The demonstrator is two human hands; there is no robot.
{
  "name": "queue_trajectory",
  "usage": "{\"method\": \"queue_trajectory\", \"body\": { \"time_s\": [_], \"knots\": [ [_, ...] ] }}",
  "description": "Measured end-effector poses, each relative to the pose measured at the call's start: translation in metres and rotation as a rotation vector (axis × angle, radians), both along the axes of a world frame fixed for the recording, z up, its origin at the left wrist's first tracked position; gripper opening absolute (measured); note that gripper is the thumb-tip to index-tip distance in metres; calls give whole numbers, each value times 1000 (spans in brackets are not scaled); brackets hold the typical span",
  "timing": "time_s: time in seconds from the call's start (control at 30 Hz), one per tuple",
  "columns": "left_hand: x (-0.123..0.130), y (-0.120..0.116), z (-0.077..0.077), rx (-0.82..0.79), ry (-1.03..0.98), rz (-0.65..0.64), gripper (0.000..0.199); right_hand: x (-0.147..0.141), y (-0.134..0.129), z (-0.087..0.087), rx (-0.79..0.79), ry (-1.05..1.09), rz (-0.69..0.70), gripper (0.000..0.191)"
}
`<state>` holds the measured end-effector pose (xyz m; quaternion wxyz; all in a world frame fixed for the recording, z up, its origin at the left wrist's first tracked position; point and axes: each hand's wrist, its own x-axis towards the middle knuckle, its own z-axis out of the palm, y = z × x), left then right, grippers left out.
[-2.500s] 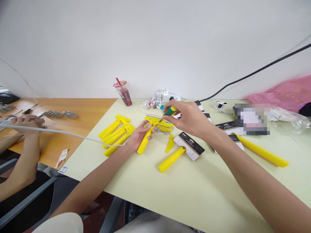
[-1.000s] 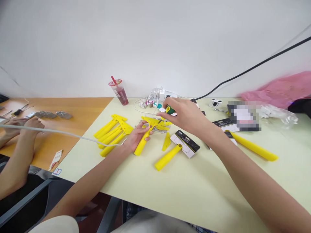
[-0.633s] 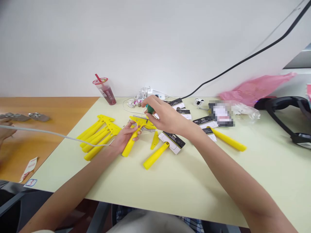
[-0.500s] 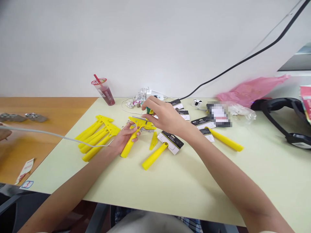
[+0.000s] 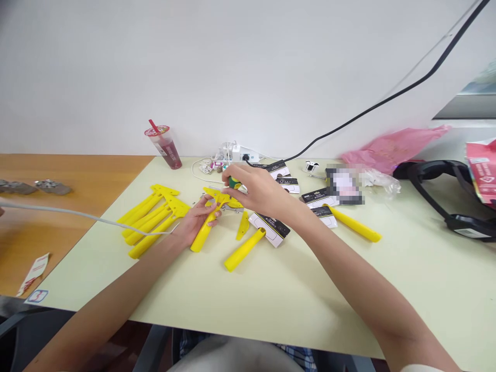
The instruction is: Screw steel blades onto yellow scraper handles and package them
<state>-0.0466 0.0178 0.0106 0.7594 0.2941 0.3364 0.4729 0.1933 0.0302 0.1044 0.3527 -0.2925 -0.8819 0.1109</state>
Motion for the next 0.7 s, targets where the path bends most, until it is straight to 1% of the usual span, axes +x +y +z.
{"method": "queue_trajectory", "body": {
  "time_s": [0.1,0.17,0.2,0.3,0.37,0.4,0.5,0.57,0.63,0.7],
  "knots": [
    [1,-1,-1,12,10,-21,53,1,2,-2,41,-32,-75,16],
    [1,0,-2,11,11,-18,53,3,2,-1,26,-54,-88,11],
    [1,0,-2,8,12,-12,53,4,1,0,9,-62,-76,6],
    [1,2,-4,6,20,4,54,5,1,1,-24,-27,12,12],
    [1,2,-4,3,31,16,56,3,1,1,-9,16,51,7],
    [2,2,-4,1,36,21,57,3,2,1,8,27,47,4],
    [2,1,-3,-3,46,19,58,2,3,-1,59,-7,-50,12],
    [3,1,-2,-5,48,14,58,4,3,0,62,-42,-93,12],
    [3,2,-1,-12,51,23,59,6,2,0,34,-64,-46,4],
    [2,3,-2,-18,54,41,61,7,3,1,4,-47,42,15]
  ]
}}
